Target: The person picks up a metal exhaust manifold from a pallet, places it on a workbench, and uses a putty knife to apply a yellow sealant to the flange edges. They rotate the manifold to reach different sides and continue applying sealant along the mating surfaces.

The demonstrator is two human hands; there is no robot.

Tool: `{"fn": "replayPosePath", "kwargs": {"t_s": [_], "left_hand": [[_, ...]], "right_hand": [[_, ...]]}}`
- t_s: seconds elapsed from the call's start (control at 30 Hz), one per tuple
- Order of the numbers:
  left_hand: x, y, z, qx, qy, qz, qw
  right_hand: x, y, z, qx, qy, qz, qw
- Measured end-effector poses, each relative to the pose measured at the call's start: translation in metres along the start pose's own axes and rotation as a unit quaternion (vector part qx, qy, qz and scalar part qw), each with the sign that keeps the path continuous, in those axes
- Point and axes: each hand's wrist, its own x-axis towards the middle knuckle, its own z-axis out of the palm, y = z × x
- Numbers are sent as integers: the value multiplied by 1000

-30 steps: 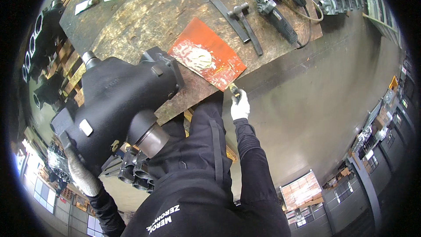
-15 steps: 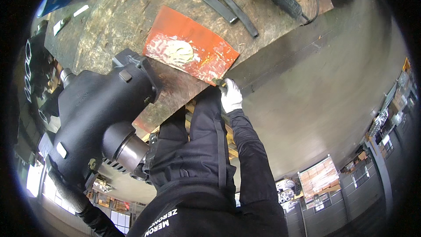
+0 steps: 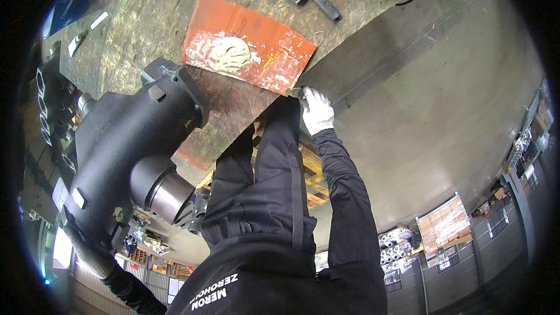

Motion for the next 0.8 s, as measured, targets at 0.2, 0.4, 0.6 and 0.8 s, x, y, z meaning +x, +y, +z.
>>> {"fn": "replayPosePath", "kwargs": {"t_s": [0.2, 0.4, 0.6, 0.8], "left_hand": [[6, -3, -5, -35, -28, 8, 999], [5, -1, -1, 8, -22, 61, 998], [1, -3, 1, -76, -36, 28, 996], [4, -11, -3, 19, -25, 93, 995]], "right_hand": [[-21, 22, -9, -45, -70, 65, 994], [-41, -1, -60, 117, -23, 61, 991], [-11, -15, -88, 123, -86, 100, 984], [15, -6, -93, 87, -61, 9, 994]]}}
